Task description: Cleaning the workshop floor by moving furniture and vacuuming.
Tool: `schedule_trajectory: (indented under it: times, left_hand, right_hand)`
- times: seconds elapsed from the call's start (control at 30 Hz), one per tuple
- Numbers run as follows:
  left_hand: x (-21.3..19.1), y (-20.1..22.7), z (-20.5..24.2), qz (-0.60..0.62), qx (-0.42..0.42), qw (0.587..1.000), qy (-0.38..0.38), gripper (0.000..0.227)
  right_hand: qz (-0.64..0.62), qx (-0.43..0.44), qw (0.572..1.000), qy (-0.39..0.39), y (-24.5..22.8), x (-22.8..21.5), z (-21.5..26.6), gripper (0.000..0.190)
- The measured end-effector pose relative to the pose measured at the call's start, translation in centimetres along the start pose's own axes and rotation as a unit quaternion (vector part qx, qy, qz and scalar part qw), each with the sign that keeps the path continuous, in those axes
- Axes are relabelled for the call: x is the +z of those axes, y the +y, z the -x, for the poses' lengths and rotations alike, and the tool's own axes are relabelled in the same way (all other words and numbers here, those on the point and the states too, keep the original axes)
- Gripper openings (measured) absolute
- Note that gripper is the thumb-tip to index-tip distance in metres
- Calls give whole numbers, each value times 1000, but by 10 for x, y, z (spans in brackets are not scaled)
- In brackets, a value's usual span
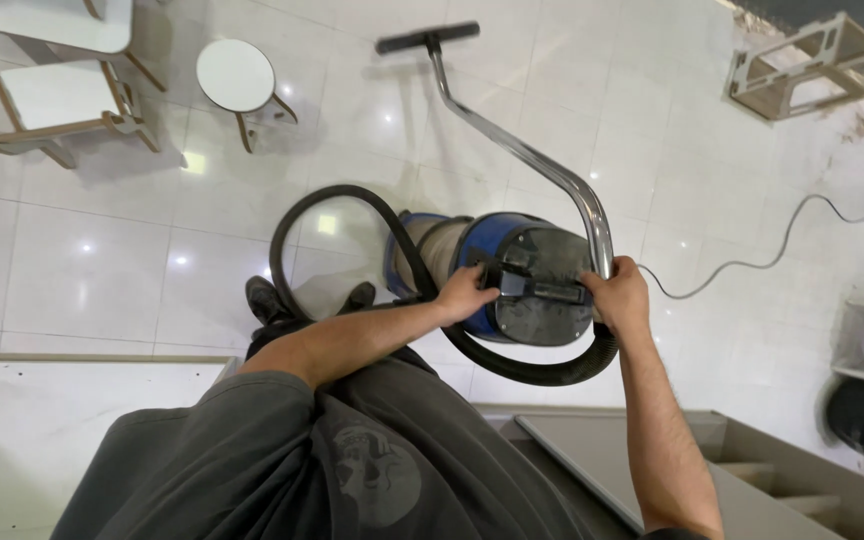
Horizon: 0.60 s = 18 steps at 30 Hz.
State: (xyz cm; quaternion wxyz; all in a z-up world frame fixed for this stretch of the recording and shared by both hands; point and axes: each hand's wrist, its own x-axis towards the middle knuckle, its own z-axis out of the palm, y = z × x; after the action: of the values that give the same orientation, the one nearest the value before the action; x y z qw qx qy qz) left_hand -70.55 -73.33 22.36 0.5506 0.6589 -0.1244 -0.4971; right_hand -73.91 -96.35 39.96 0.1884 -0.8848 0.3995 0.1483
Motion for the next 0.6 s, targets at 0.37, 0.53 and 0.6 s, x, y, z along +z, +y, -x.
schedule_trajectory:
  times: [0.37, 0.53, 0.6]
  left_hand:
    - [-11, 8, -17, -48, -54, 997, -12, 90]
    - [9, -5, -27, -71, -27, 996, 48, 85]
    - [12, 0, -22, -99, -19, 994, 43, 90]
  right_hand:
    - [25, 48, 998, 26, -35, -87, 156, 44]
    - [78, -12, 995, 56, -16, -113, 157, 48]
    - [98, -54, 991, 73, -4, -127, 151, 51]
